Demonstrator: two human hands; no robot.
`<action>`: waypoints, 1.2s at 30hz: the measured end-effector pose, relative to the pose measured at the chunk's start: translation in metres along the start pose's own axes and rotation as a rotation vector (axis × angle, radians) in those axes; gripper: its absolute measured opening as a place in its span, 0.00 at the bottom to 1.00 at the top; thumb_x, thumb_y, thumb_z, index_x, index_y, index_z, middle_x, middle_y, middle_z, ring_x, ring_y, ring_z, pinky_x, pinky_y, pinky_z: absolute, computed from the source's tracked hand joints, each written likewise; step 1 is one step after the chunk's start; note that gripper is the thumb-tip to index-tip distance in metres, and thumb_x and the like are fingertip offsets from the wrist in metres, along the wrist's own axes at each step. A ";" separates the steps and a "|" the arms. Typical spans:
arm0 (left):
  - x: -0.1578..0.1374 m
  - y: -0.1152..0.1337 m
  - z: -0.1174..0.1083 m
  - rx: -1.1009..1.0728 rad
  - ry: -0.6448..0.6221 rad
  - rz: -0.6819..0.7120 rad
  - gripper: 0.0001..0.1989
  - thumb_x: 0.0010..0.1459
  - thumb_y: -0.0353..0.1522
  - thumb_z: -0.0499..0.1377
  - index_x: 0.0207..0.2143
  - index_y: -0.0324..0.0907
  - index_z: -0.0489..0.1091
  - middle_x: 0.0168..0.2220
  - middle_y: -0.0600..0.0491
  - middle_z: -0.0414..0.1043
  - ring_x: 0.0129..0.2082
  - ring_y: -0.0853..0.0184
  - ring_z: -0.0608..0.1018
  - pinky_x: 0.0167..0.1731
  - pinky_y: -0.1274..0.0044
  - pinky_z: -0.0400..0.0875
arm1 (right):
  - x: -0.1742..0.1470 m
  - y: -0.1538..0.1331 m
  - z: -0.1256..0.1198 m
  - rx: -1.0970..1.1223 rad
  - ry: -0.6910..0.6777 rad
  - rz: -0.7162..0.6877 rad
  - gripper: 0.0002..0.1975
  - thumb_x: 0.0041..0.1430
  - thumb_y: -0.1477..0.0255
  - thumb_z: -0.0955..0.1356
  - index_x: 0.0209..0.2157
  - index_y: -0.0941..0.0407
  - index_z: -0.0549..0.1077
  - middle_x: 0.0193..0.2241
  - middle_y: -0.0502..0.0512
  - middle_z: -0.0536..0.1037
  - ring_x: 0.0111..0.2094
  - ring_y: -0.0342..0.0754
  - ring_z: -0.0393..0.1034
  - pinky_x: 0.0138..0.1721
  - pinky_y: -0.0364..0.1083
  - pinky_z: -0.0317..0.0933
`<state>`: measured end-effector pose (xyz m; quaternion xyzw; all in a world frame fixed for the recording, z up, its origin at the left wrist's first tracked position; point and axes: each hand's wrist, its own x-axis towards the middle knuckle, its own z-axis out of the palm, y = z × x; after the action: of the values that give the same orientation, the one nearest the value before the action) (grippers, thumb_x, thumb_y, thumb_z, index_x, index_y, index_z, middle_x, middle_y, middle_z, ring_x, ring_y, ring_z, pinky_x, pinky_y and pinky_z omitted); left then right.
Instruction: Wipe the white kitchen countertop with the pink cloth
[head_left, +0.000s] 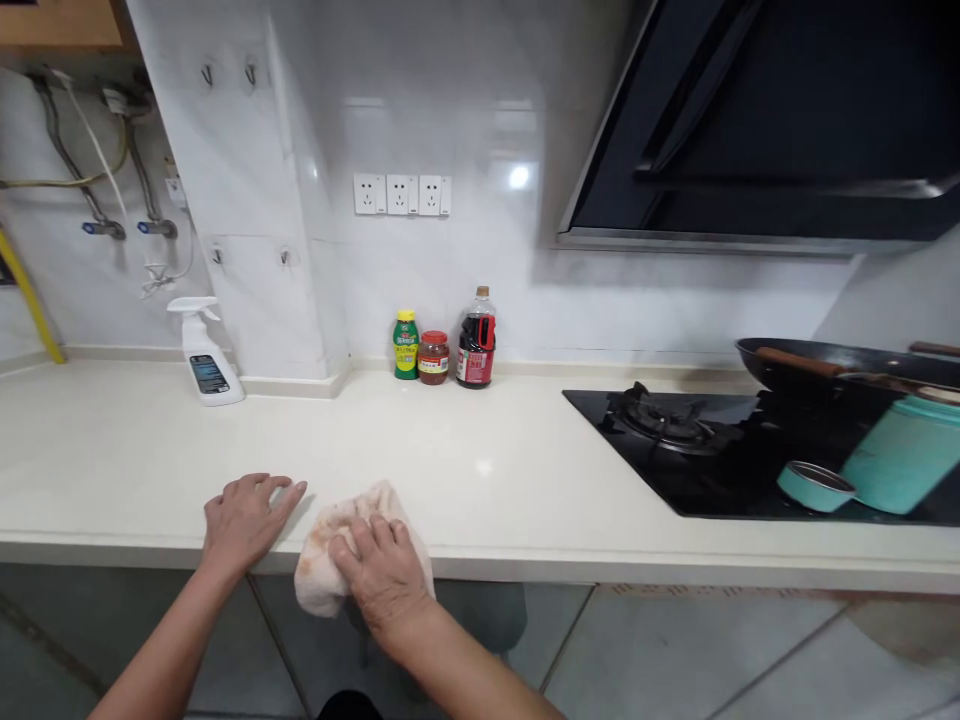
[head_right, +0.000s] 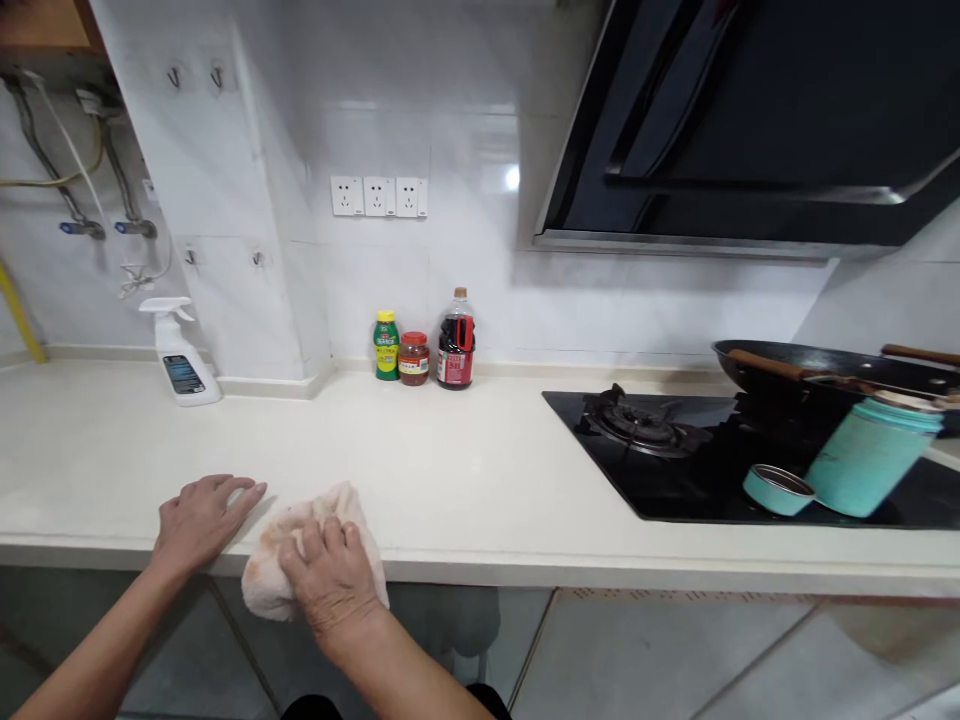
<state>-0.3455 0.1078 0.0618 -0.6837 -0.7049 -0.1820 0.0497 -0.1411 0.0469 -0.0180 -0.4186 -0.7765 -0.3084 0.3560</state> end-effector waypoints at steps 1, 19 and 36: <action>0.001 0.000 0.000 0.007 -0.009 0.003 0.26 0.63 0.50 0.47 0.52 0.49 0.75 0.59 0.43 0.69 0.61 0.48 0.67 0.58 0.55 0.59 | -0.005 0.010 -0.007 0.009 0.006 -0.015 0.08 0.70 0.70 0.66 0.49 0.51 0.69 0.49 0.56 0.73 0.44 0.56 0.66 0.42 0.54 0.60; 0.015 -0.010 0.010 0.095 -0.076 0.019 0.32 0.63 0.54 0.43 0.57 0.50 0.71 0.61 0.44 0.67 0.59 0.46 0.67 0.56 0.56 0.59 | -0.225 0.280 -0.185 -0.191 -0.124 0.219 0.20 0.59 0.68 0.68 0.52 0.55 0.63 0.52 0.65 0.67 0.54 0.64 0.62 0.53 0.62 0.54; 0.014 -0.004 0.005 0.082 -0.082 -0.001 0.30 0.61 0.53 0.46 0.56 0.51 0.72 0.60 0.45 0.68 0.58 0.46 0.69 0.55 0.55 0.59 | -0.103 0.153 -0.118 -0.053 -0.229 0.277 0.42 0.27 0.65 0.86 0.46 0.51 0.69 0.48 0.57 0.72 0.46 0.61 0.64 0.44 0.55 0.54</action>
<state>-0.3495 0.1225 0.0605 -0.6876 -0.7137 -0.1247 0.0485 0.0677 -0.0181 -0.0081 -0.5630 -0.7386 -0.2272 0.2931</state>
